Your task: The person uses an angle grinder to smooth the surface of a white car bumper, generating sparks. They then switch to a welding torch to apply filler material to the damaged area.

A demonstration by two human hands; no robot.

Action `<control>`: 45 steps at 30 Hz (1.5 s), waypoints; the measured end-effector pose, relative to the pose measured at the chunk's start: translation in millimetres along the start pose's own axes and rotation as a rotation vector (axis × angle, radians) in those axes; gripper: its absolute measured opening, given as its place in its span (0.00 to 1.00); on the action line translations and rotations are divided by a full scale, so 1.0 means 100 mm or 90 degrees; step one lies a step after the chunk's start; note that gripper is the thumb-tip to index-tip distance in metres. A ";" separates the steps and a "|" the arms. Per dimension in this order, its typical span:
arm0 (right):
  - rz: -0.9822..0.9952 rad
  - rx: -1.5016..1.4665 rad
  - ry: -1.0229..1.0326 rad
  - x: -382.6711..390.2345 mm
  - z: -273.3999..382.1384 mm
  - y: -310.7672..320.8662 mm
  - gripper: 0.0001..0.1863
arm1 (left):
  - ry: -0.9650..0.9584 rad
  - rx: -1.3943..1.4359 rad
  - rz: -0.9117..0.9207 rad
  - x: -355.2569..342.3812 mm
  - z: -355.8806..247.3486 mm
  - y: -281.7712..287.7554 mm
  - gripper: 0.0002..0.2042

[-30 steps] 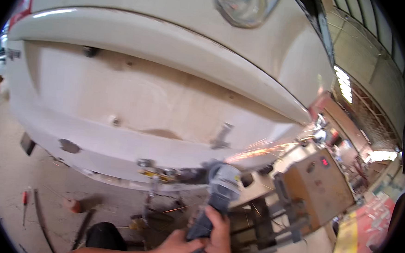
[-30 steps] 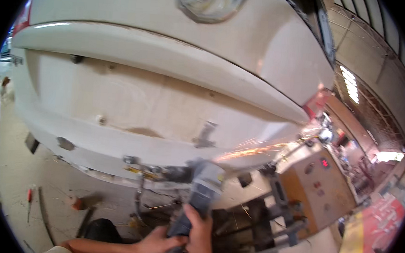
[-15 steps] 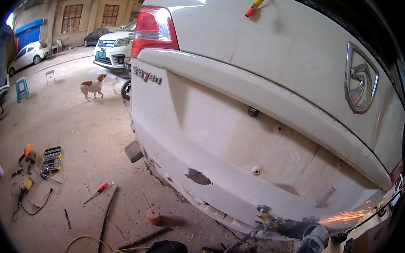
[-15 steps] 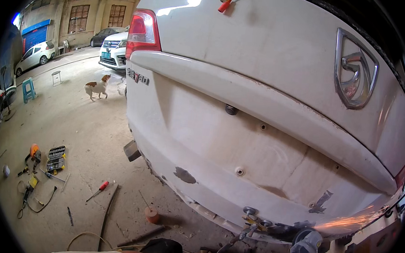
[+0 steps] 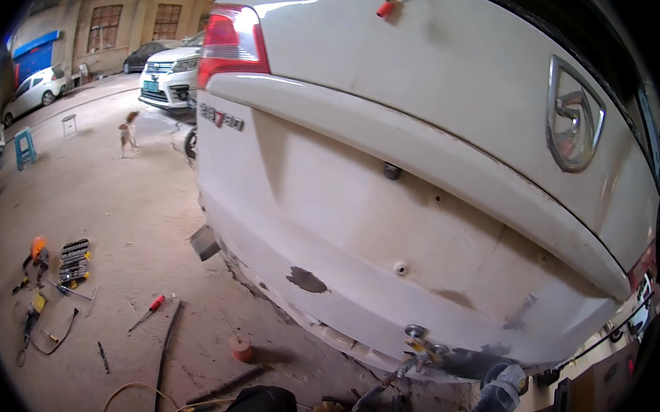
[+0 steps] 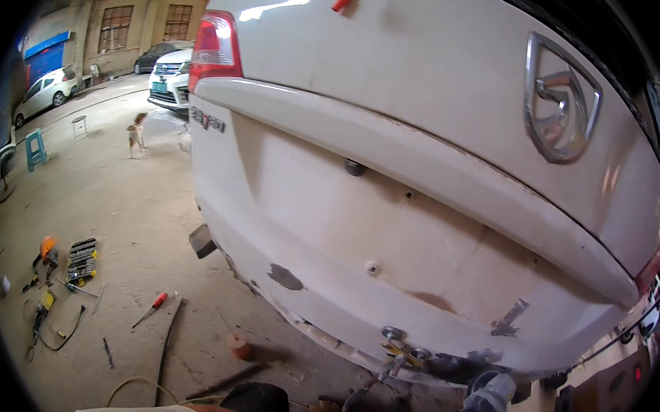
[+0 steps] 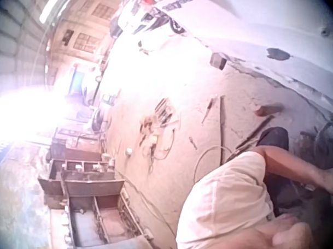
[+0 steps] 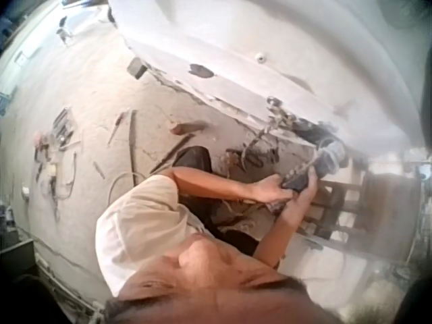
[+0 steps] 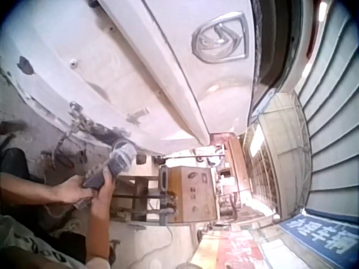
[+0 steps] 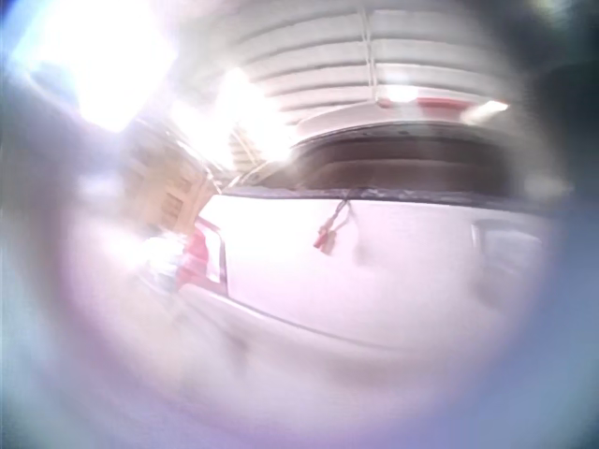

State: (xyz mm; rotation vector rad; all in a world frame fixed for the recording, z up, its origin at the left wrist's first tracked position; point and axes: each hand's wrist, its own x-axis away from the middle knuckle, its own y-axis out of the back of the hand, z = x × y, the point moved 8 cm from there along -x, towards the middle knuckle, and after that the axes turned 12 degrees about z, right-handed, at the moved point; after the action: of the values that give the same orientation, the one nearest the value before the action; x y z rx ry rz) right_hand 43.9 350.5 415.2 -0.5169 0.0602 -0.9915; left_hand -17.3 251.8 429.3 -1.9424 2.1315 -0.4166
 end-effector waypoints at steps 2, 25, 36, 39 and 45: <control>-0.055 0.003 0.026 0.05 0.00 0.19 0.14 | 0.017 0.032 0.030 -0.01 0.06 -0.03 0.17; -0.009 0.060 0.012 -0.04 0.15 -0.25 0.13 | 0.079 -0.002 0.054 -0.18 0.25 0.21 0.20; -0.024 0.041 0.008 -0.01 0.17 -0.26 0.14 | 0.106 0.003 0.065 -0.11 0.07 0.13 0.22; -0.016 0.026 0.014 0.01 0.17 -0.25 0.14 | 0.108 0.006 0.054 -0.11 0.06 0.11 0.22; -0.004 0.020 0.010 0.00 0.16 -0.21 0.14 | 0.086 -0.032 0.043 -0.12 0.08 0.10 0.21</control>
State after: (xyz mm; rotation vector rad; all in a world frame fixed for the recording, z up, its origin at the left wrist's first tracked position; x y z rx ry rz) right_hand 31.4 347.4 438.7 -0.4813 0.0574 -1.0007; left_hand -22.7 264.6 418.3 -1.9121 2.3066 -0.4989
